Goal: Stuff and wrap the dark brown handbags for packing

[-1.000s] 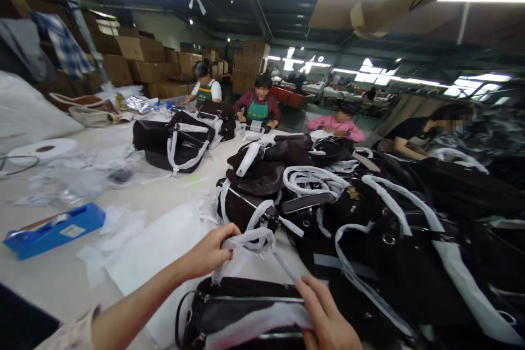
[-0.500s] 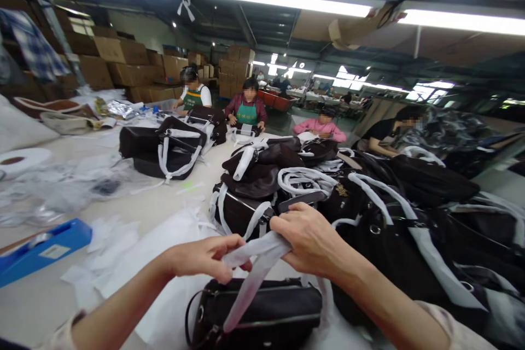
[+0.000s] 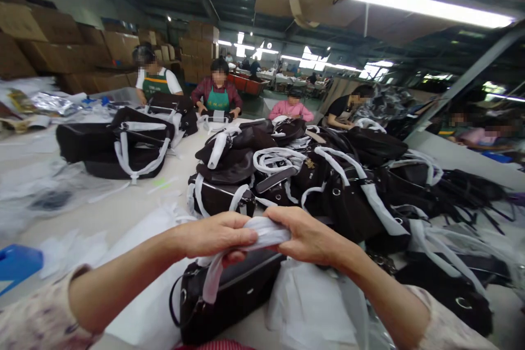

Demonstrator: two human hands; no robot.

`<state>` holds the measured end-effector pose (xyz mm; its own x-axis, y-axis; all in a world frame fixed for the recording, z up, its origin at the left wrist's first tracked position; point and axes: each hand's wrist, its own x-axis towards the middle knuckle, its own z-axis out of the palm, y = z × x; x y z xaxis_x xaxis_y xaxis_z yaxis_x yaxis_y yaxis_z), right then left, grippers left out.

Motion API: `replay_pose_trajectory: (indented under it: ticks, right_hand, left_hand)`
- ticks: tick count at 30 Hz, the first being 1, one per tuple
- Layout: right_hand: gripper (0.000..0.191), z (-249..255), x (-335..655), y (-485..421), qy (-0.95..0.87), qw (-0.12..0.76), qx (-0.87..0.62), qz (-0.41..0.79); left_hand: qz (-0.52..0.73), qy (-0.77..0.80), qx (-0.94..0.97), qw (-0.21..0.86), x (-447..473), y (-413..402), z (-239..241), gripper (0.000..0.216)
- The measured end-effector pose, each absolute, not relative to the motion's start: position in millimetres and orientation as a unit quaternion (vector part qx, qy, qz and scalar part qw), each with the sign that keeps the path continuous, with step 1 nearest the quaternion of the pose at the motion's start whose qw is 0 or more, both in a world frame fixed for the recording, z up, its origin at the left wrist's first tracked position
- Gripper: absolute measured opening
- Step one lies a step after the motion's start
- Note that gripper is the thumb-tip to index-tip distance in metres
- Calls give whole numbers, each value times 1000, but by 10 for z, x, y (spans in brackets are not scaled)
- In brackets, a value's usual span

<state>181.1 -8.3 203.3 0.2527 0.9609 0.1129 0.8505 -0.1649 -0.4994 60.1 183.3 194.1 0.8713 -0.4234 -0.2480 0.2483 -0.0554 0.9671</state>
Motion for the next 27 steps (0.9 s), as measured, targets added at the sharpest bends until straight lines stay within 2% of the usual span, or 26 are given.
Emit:
replay_pose_trajectory:
  ticks: [2,4,8,11,14,18,21,24,25,26,27]
  right_hand:
    - [16,2013,1858,-127,-604,227,-757,104]
    - [18,2044,1860,-112,-617,205,-759,44]
    - [16,2088,1814,-2,-635,119,-761,-62]
    - [14,2013,1853,-2,-616,83,-780,-73]
    - [12,1949,1964,-65,-597,90,-793,-80]
    - [9,2039,2104,-60,-577,149,-795,-113]
    - [10,2169,2125,-75,-590,216,-772,-94]
    - [38,2122,2103,-305,-602,295,-741,-35]
    - [42,2025,2087,-445,-581,330,-744,-25]
    - [39,1878,2063,-611,-543,361,-758,-18]
    - [25,1682,2027,-797,-486,387,-784,-13]
  left_hand:
    - [-246,-69,693,674,617,1864,2006,52]
    - [-277,-98,699,652,669,1917,2088,56]
    - [-317,-167,710,606,844,1976,2110,65]
    - [-334,-160,636,677,945,1918,1946,60]
    - [-315,-111,608,720,976,1812,1875,52]
    - [-251,-49,632,731,979,1684,2099,43]
    - [-219,-35,647,730,959,1632,2212,43]
    - [-217,-8,671,709,924,1629,2102,47]
    - [-218,3,672,708,911,1638,2041,48]
    - [-216,14,670,710,898,1650,1984,49]
    - [-212,22,669,712,886,1664,1937,49]
